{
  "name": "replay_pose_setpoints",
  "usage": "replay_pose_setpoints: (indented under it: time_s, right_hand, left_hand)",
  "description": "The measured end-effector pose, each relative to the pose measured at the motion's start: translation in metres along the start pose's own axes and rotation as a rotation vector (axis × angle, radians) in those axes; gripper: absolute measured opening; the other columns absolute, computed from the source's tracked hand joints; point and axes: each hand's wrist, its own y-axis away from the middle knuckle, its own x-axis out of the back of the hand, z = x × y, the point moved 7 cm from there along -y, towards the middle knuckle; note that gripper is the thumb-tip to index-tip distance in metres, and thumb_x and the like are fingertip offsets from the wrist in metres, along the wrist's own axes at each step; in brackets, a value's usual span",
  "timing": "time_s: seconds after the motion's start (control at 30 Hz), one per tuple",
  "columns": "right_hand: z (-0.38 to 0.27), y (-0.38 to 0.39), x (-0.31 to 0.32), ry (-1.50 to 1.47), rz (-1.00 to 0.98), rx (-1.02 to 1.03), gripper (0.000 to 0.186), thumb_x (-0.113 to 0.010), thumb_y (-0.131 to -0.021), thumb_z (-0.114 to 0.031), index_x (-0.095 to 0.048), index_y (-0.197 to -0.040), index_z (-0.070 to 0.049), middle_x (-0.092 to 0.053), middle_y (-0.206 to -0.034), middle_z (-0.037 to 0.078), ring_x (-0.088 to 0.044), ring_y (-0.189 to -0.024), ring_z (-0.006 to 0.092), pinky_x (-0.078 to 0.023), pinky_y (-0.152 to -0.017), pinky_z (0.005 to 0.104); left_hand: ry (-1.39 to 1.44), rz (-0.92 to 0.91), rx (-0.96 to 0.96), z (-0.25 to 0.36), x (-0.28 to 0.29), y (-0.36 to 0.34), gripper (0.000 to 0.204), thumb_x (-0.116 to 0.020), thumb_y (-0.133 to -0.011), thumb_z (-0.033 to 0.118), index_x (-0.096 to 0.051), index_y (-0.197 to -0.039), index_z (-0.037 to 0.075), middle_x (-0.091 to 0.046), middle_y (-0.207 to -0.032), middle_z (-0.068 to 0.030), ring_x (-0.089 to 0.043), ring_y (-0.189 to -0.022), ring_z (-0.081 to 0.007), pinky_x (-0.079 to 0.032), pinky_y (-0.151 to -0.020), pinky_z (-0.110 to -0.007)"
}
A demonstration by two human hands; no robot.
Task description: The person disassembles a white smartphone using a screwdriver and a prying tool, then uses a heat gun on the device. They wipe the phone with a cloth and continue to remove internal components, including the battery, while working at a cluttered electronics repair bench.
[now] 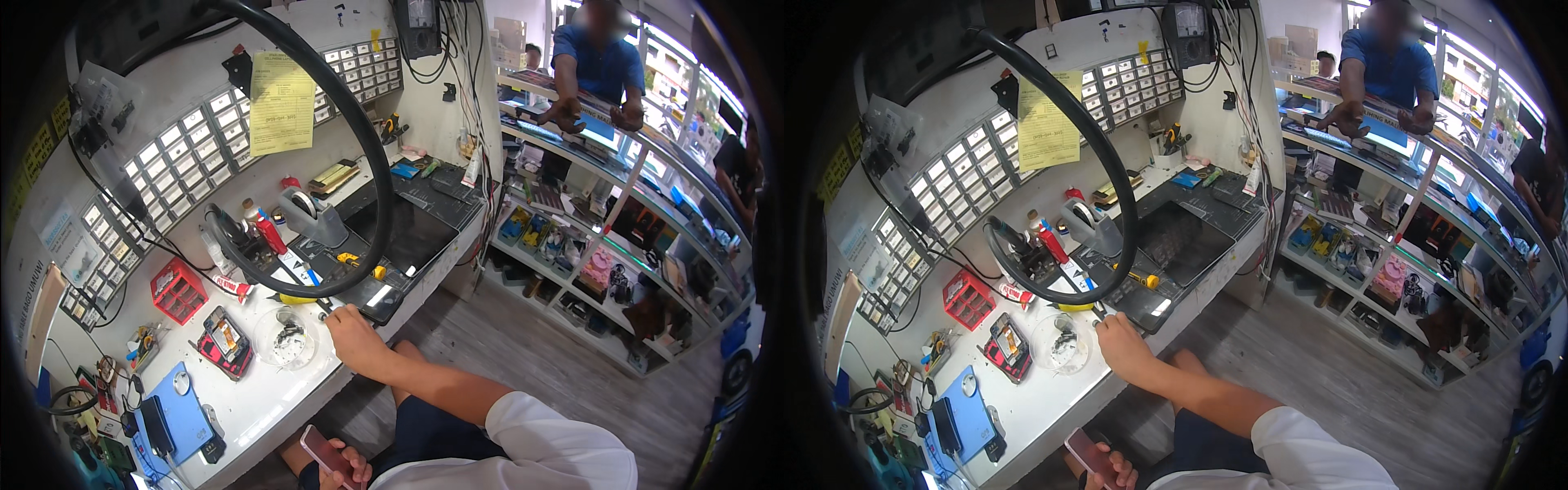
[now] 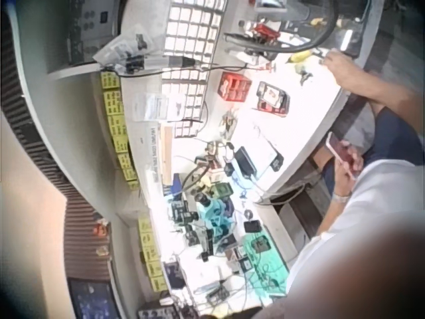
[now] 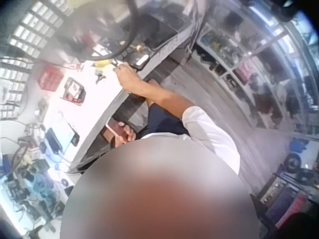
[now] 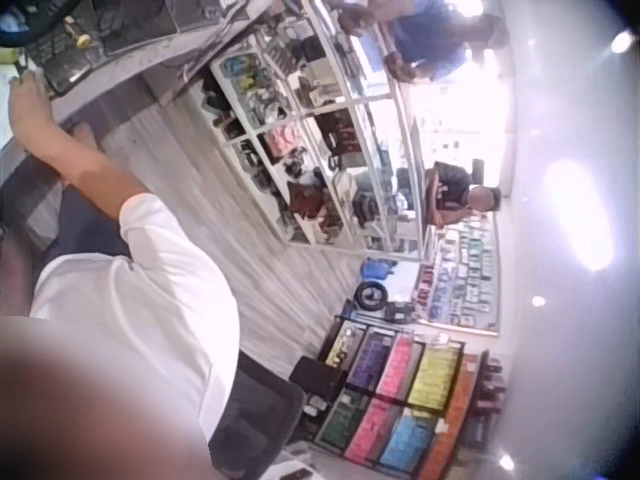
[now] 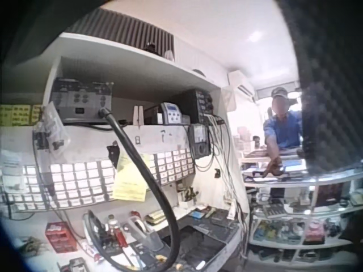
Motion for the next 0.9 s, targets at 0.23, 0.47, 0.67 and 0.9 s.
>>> replay_pose_setpoints:
  time_s: [0.23, 0.47, 0.67, 0.9]
  right_hand:
    - [0.008, 0.003, -0.008, -0.011, 0.046, 0.031, 0.03, -0.073, -0.093, 0.007, -0.076, -0.123, 0.008, -0.071, -0.133, 0.023, -0.061, -0.13, 0.0415, -0.054, -0.114, 0.0469]
    - [0.005, 0.007, 0.002, -0.048, 0.152, 0.073, 0.025, -0.076, -0.096, 0.002, -0.08, -0.121, 0.006, -0.074, -0.13, 0.022, -0.065, -0.127, 0.0416, -0.057, -0.11, 0.048]
    - [-0.004, 0.008, 0.013, -0.055, 0.231, 0.167, 0.021, -0.078, -0.094, 0.002, -0.08, -0.114, 0.003, -0.076, -0.122, 0.023, -0.071, -0.116, 0.0436, -0.059, -0.104, 0.0502]
    - [-0.013, 0.014, 0.024, -0.083, 0.234, 0.138, 0.02, -0.079, -0.095, 0.002, -0.081, -0.115, -0.001, -0.077, -0.122, 0.02, -0.072, -0.117, 0.0422, -0.06, -0.104, 0.0505]
  left_hand:
    - [0.021, 0.039, 0.015, -0.003, -0.001, -0.007, 0.091, -0.083, -0.094, 0.054, -0.054, -0.162, 0.001, -0.066, -0.113, -0.0115, -0.058, -0.089, -0.0184, -0.048, -0.081, -0.034]
    - [0.036, 0.011, 0.034, -0.007, -0.003, -0.013, 0.087, -0.079, -0.094, 0.056, -0.06, -0.158, -0.001, -0.065, -0.103, -0.0106, -0.054, -0.082, -0.0175, -0.046, -0.076, -0.033]
    - [-0.072, 0.028, 0.017, -0.01, 0.005, -0.009, 0.085, -0.079, -0.092, 0.053, -0.061, -0.157, 0.001, -0.066, -0.103, -0.0108, -0.054, -0.079, -0.0184, -0.045, -0.074, -0.034]
    - [0.046, -0.09, 0.068, -0.007, 0.01, -0.001, 0.085, -0.082, -0.09, 0.035, -0.053, -0.159, -0.007, -0.071, -0.111, -0.014, -0.065, -0.093, -0.0213, -0.055, -0.087, -0.039]
